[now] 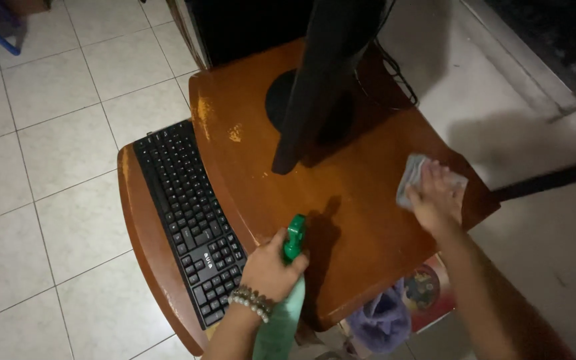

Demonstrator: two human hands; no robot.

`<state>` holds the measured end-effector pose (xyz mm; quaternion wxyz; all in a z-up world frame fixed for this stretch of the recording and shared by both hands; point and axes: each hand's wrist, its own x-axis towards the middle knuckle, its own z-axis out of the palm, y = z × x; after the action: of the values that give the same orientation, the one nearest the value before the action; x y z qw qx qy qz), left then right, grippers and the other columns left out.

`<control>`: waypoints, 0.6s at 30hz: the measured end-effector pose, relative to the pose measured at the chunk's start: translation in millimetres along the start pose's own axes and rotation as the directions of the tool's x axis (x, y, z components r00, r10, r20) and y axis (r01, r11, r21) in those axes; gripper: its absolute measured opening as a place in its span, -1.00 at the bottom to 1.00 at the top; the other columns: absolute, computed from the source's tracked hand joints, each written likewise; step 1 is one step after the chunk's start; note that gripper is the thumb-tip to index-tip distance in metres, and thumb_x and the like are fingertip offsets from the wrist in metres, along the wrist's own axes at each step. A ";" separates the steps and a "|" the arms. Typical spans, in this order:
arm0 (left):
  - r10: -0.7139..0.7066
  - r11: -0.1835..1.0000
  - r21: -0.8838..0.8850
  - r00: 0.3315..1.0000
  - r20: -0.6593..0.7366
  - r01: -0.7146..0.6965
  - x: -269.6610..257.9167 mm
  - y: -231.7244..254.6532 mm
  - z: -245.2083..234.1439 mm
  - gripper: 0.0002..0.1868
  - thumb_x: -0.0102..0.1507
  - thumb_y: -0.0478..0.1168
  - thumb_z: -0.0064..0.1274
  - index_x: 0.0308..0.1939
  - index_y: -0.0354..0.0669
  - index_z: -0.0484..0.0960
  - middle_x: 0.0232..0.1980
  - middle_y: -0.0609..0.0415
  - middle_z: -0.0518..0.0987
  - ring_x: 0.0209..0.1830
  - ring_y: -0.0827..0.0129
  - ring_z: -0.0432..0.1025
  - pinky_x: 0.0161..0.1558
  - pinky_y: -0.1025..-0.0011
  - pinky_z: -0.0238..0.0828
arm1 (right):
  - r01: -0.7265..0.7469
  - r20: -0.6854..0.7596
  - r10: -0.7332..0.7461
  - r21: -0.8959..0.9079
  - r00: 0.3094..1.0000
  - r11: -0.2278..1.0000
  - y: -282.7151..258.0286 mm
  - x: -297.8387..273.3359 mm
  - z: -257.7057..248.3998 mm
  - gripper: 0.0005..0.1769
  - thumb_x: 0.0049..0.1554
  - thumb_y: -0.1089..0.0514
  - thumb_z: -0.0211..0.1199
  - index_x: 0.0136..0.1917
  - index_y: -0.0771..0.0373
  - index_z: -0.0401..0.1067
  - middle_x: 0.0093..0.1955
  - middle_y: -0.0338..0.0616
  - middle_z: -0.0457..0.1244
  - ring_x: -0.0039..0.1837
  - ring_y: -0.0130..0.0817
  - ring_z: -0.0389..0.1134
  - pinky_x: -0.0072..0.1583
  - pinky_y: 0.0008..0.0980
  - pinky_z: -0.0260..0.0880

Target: Cleaning a computer desk, monitor, keyboard, and other objects using a spray bottle and cloth.

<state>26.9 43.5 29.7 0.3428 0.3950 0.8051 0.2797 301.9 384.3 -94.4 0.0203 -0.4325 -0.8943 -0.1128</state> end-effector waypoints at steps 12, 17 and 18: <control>0.116 0.993 0.007 0.989 -0.088 -0.115 1.4 12.4 9.2 -0.28 0.06 0.09 0.13 0.25 -0.13 0.47 0.08 -0.24 0.61 0.05 -0.19 0.50 0.09 0.03 0.43 | 0.232 0.199 -0.339 0.422 0.919 0.876 -234.9 -67.1 -190.5 -0.44 0.24 -0.02 0.02 0.46 0.16 0.24 0.49 0.03 0.16 0.59 -0.04 0.11 0.61 0.09 -0.08; 0.143 0.988 0.067 0.986 -0.091 -0.137 12.9 21.0 11.3 -0.29 0.07 0.08 0.14 0.24 -0.16 0.48 0.05 -0.26 0.60 0.04 -0.19 0.50 0.08 0.02 0.44 | 0.371 0.432 -0.478 0.311 0.765 0.875 -165.2 -109.6 -123.8 -0.43 0.10 -0.12 0.17 0.32 0.12 0.31 0.52 -0.08 0.12 0.59 -0.11 0.06 0.64 0.23 -0.37; 0.148 0.986 0.089 0.984 -0.096 -0.139 15.0 21.0 14.0 -0.28 0.08 0.10 0.15 0.25 -0.18 0.47 0.04 -0.27 0.59 0.04 -0.18 0.50 0.08 0.02 0.43 | 0.297 0.487 -0.401 0.280 0.776 0.913 -147.5 -105.9 -116.7 -0.56 0.20 -0.22 0.16 0.24 0.00 0.40 0.43 -0.19 0.21 0.68 -0.18 0.01 0.70 0.21 -0.42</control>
<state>40.2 69.6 31.4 0.2638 0.4510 0.8017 0.2903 246.1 188.7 -22.1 -0.2101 -0.2686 -0.9353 0.0948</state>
